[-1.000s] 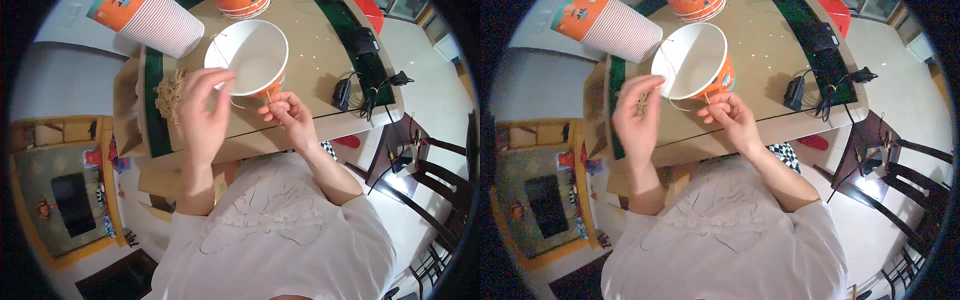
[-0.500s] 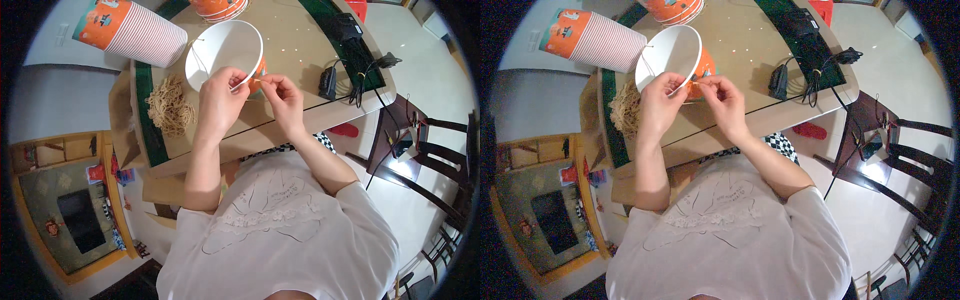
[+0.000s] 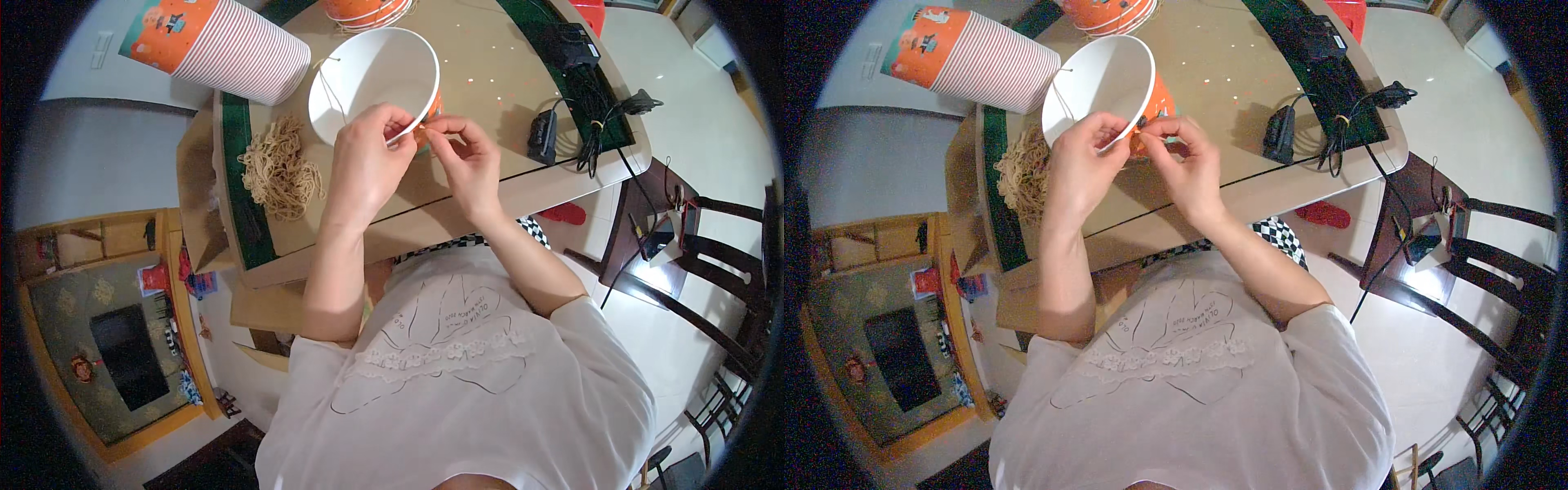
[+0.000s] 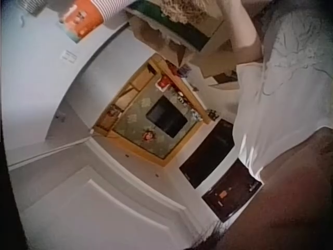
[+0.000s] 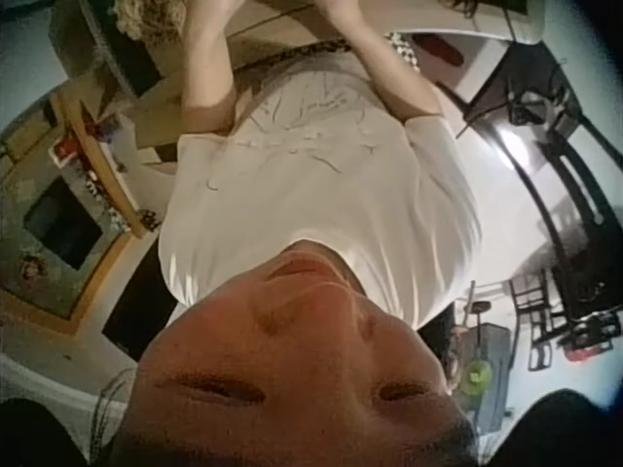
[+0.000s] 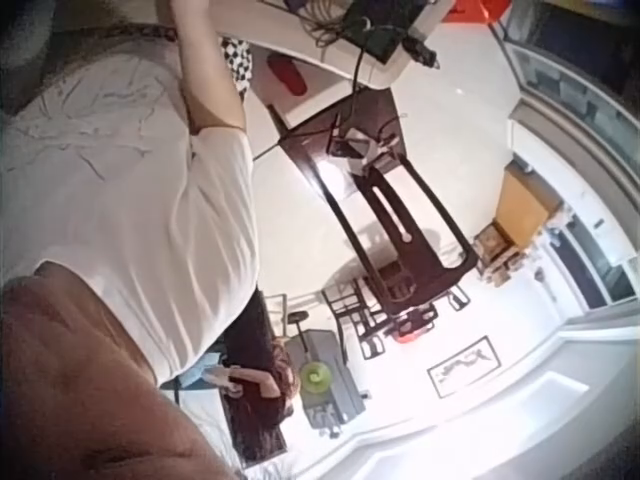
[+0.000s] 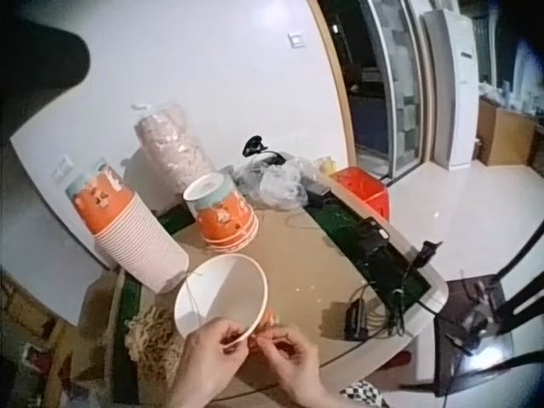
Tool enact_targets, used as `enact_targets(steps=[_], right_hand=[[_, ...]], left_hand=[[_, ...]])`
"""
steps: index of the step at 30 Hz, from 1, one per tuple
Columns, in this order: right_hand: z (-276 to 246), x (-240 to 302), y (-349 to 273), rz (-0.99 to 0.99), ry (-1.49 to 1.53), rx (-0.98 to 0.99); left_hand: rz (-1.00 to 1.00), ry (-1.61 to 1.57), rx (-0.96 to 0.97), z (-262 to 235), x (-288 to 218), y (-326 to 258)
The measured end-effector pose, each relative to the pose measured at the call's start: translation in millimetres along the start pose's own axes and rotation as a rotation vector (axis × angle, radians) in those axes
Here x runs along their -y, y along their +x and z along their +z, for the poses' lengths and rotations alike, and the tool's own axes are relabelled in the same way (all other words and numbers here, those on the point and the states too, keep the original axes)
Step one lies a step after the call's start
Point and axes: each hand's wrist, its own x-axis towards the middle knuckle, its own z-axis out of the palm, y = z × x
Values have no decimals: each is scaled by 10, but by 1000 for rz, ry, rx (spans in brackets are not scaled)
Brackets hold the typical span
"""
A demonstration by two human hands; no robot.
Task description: The recorder is tying thin elastic bands or strings around the rims of paper cups and stacking them on a table.
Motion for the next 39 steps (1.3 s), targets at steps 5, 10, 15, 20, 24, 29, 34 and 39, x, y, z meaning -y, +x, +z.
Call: enact_targets(steps=[5, 10, 15, 20, 24, 29, 34, 39], right_hand=[[8, 3, 26, -112, -32, -18], [-24, -11, -13, -60, -93, 103], [-62, 5, -34, 87, 49, 79], [-65, 69, 1, 156, 36, 65], [-88, 179, 7, 298, 177, 177], [-177, 321, -22, 530, 378, 319], [-296, 340, -25, 708, 528, 545], [-240, 392, -94, 582, 464, 429]], left_hand=[[-21, 14, -3, 13, -58, 15], [3, 7, -27, 12, -14, 15], [42, -22, -61, -45, -23, -45], [184, 167, -93, -103, -68, -113], [380, 191, -76, -125, -97, -167], [506, 189, 3, -193, -35, -212], [534, 53, 88, -240, 22, -268], [512, 76, -6, -209, 2, -294]])
